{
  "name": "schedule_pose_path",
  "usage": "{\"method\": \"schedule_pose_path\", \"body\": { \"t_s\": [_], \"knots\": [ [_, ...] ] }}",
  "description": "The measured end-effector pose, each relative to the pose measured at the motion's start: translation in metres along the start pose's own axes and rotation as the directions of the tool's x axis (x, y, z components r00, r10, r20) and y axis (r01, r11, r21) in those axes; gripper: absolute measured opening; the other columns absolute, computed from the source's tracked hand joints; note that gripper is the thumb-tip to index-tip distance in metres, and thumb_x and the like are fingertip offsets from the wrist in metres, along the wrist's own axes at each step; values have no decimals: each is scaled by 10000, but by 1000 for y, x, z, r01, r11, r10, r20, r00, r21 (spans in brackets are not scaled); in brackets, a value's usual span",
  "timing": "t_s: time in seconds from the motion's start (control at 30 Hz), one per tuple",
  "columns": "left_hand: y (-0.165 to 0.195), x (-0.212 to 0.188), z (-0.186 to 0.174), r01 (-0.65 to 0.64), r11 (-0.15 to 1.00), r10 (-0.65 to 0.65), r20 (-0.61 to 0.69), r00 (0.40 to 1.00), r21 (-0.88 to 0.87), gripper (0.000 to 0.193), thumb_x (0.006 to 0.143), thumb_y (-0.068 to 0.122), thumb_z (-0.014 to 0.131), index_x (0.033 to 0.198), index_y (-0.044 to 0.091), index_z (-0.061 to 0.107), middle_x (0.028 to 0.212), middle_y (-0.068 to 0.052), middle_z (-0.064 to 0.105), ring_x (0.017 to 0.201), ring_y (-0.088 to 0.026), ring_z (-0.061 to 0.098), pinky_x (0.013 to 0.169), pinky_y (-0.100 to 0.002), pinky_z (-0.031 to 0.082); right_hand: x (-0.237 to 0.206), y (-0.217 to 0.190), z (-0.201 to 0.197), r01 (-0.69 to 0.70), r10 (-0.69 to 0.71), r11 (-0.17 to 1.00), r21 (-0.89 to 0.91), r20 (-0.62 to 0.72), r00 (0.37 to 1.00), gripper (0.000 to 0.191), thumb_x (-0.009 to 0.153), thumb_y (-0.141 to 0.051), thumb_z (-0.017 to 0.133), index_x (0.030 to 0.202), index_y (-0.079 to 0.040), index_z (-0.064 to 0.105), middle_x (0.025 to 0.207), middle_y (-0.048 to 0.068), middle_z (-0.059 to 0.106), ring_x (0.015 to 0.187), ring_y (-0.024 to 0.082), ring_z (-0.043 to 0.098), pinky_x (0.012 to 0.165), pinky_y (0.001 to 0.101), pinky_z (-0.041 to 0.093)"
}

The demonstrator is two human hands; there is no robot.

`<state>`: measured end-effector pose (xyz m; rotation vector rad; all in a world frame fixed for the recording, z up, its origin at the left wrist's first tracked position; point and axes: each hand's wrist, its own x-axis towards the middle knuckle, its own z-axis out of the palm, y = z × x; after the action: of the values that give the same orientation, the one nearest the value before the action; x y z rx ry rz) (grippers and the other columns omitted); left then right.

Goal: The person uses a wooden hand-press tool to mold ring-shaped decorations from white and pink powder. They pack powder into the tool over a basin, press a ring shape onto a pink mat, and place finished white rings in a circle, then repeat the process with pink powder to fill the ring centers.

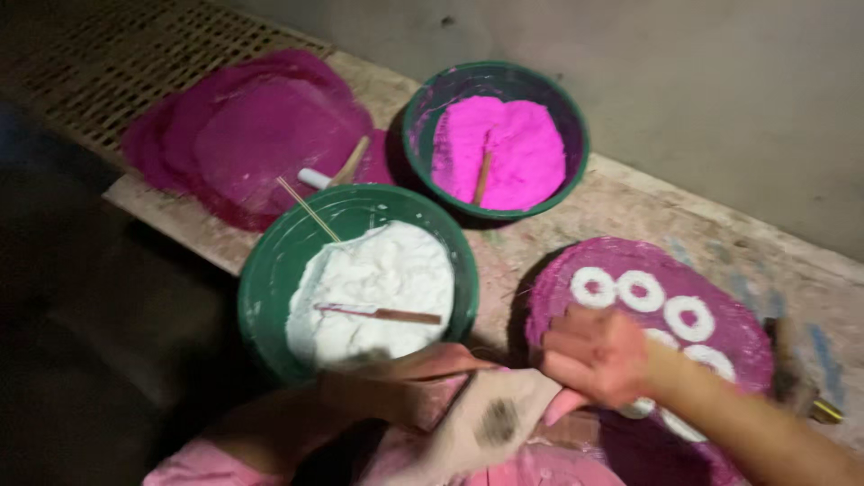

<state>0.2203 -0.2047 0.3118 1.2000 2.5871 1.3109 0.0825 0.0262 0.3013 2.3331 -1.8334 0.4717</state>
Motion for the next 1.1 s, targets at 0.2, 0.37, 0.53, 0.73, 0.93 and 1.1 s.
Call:
{"method": "schedule_pose_path", "body": {
  "t_s": [0.2, 0.37, 0.53, 0.73, 0.93, 1.1],
  "knots": [
    [-31, -57, -8, 189, 977, -209, 267, 941, 99, 177, 972, 285, 665, 1080, 148, 699, 858, -134, 710, 823, -288, 722, 721, -405, 538, 41, -4, 19, -210, 26, 808, 551, 322, 946, 543, 982, -590, 611, 900, -54, 589, 763, 140, 589, 744, 387, 635, 614, 492, 464],
    [-68, -112, -14, 344, 914, -301, 208, 931, -217, 272, 996, 219, 674, 1259, 150, 686, 828, -51, 666, 777, -180, 659, 675, -345, 519, 43, -13, 27, -314, 39, 622, 718, 372, 928, 471, 1070, -488, 559, 932, -38, 560, 799, 152, 596, 810, 392, 664, 685, 486, 483],
    [-135, -150, -66, 351, 498, -369, 173, 913, -793, 375, 918, 192, 758, 1219, 3, 638, 1016, -22, 676, 932, -119, 631, 768, -324, 522, 26, 18, 18, -248, 199, 918, 309, 180, 963, 407, 952, -471, 656, 804, -101, 576, 743, 75, 597, 696, 292, 644, 611, 420, 509],
    [-175, -139, -53, 110, 149, -74, 100, 992, -983, 619, 923, 184, 651, 1491, 31, 458, 1150, -128, 720, 1409, -246, 598, 1214, -435, 451, 41, 107, 15, 16, -43, 839, -544, -38, 998, 272, 798, -247, 773, 1017, -105, 694, 810, 32, 594, 734, 202, 618, 606, 345, 469],
    [-243, -91, 6, 118, 105, -488, 52, 871, -988, 430, 923, 123, 643, 1318, -43, 606, 1007, -88, 685, 993, -214, 658, 980, -438, 540, 94, 147, 26, -304, 206, 868, -393, -271, 940, 510, 780, -195, 787, 1264, -109, 652, 1197, 103, 645, 1120, 286, 638, 954, 437, 514],
    [-285, -81, 3, 265, 598, -643, -256, 722, -756, 133, 863, 72, 663, 992, 38, 663, 875, 19, 600, 795, -93, 572, 663, -314, 498, 116, 133, 32, -395, 573, 641, 658, -68, 817, 912, 764, -130, 861, 1539, -67, 384, 1416, 141, 526, 1293, 302, 544, 1072, 410, 491]
  ]
}}
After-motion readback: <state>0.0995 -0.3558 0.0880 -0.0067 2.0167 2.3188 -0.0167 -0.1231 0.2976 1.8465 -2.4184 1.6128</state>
